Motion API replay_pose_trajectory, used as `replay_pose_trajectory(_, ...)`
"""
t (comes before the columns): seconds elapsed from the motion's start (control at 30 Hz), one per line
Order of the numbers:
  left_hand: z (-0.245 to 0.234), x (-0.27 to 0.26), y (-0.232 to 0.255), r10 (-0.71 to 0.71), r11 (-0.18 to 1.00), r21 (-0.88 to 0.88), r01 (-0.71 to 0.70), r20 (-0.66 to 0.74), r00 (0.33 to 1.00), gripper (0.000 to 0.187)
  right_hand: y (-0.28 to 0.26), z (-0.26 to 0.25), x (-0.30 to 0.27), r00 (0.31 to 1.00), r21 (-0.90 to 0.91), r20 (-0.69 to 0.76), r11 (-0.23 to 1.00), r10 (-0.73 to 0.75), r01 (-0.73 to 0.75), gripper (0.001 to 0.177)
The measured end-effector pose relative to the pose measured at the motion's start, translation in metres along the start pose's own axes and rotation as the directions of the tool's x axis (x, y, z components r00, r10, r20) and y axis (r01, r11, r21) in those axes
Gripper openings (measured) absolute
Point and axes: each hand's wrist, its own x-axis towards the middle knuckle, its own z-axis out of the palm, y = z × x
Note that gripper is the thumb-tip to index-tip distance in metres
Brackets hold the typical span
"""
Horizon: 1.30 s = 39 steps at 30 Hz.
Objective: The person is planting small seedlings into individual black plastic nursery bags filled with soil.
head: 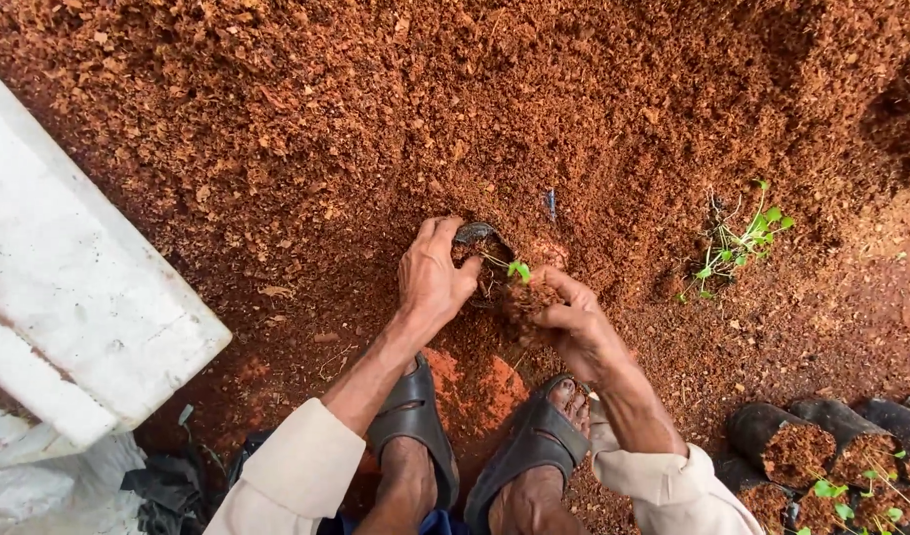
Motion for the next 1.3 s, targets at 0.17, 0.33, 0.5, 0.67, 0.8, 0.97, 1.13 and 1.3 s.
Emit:
replay_pose_trajectory(0.17, 0.014, 0.008, -0.028, 0.087, 0.989, -0.123, -0.087, -0.006, 0.996, 0.06, -0.056, 0.068, -0.03, 0.995, -0.022, 0.082, 0.998, -0.054, 0.056, 0.077)
replay_pose_trajectory(0.33, -0.02, -0.02, -0.006, 0.098, 0.968, -0.231, -0.094, 0.002, 0.995, 0.063, -0.065, 0.086, -0.045, 0.988, -0.44, 0.056, 0.885, -0.144, 0.154, 0.086)
replay_pose_trajectory(0.5, -0.01, -0.036, -0.03, -0.06, 0.985, -0.161, 0.057, -0.017, 0.998, 0.033, -0.047, 0.085, -0.036, 0.904, -0.8, 0.347, 0.423, -0.251, 0.425, 0.076)
replay_pose_trajectory(0.67, 0.001, -0.039, -0.041, -0.062, 0.988, -0.149, 0.045, -0.113, 0.992, 0.026, -0.027, 0.074, -0.014, 0.923, -0.912, 0.316, 0.197, -0.221, 0.36, 0.071)
replay_pose_trajectory(0.8, -0.002, -0.049, -0.024, -0.122, 0.957, -0.279, 0.084, -0.121, 0.985, 0.043, -0.026, 0.078, -0.022, 0.892, -0.903, 0.387, 0.099, -0.235, 0.418, 0.073)
replay_pose_trajectory(0.97, 0.021, -0.038, -0.042, -0.007, 0.925, -0.379, -0.025, -0.083, 0.997, 0.056, -0.011, 0.05, -0.016, 0.816, -0.8, 0.454, 0.24, -0.358, 0.55, 0.06)
replay_pose_trajectory(1.13, -0.002, -0.016, -0.056, 0.179, 0.948, -0.259, -0.184, -0.043, 0.983, 0.061, -0.027, 0.011, -0.024, 0.713, -0.761, 0.279, 0.304, -0.644, 0.573, 0.043)
replay_pose_trajectory(1.3, -0.017, 0.018, -0.036, 0.362, 0.905, 0.124, -0.408, 0.283, 0.888, 0.057, -0.035, 0.027, -0.012, 0.891, -0.973, 0.155, 0.091, -0.426, 0.212, 0.078)
